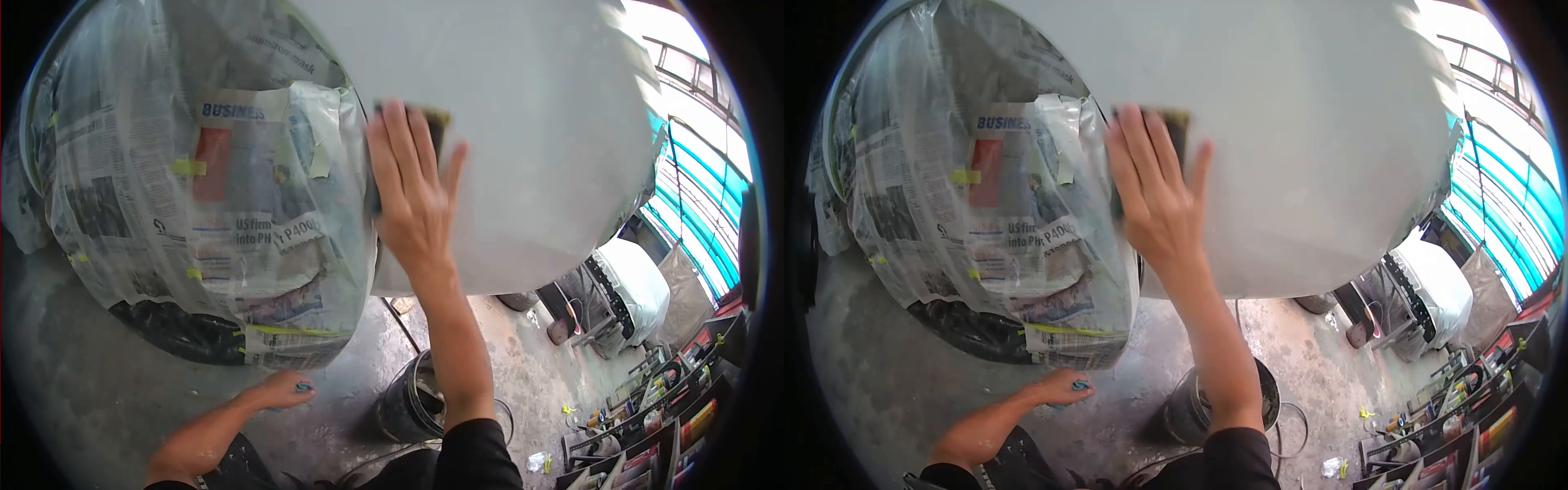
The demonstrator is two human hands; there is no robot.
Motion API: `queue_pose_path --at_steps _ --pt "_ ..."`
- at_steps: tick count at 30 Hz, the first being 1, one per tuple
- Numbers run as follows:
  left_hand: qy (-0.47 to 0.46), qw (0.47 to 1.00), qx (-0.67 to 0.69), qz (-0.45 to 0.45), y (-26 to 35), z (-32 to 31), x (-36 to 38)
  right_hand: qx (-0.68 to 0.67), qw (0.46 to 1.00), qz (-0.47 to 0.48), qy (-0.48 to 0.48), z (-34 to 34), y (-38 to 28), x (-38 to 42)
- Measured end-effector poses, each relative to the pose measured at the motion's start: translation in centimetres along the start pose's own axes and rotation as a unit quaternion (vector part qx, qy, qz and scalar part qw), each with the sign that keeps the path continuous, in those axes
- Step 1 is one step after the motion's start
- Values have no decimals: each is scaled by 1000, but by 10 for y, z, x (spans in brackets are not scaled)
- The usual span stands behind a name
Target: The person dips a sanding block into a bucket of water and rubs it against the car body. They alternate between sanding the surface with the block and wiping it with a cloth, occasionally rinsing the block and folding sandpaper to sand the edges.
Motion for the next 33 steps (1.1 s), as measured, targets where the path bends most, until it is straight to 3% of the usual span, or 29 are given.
queue_pose_path --at_steps 3,6,8,14,19,23,25,26,29,32,33 --pt "7 1000 13 -15 -4 -4 -5 -26 1000 3 6 2 2 -13" --pt "10 1000 7 -24 -10 -3 -4 -9 999 -8 -47 -11 -3 90" --pt "24 999 19 -33 -21 -6 -5 3 998 -1 -58 -12 -4 105" --pt "2 1000 16 2 -10 -3 3 -27 1000 9 2 2 3 -37" --pt "17 999 34 -3 -10 1 7 -1 998 20 -65 -17 -13 122" --pt "22 1000 3 16 6 13 18 29 998 25 -49 -6 0 45" --pt "2 999 16 33 5 11 18 -33 999 14 -2 5 6 -32" --pt "-5 999 25 38 6 10 16 -36 999 9 -2 2 5 -28" --pt "12 999 34 23 4 11 15 1 1000 6 -24 -8 0 35" --pt "-25 995 77 63 5 17 20 -17 990 12 -137 -2 -21 157" --pt "18 998 60 14 1 17 18 -77 979 -12 -190 8 -23 186"
Point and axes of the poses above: each hand's wrist, its own x-axis away from the middle knuckle, its own z-axis out of the back of the hand, y = z × x, the point moved 5 cm from there along -x, towards the middle knuckle, and after that the axes turned 9 degrees about z, right-handed, at the moved point
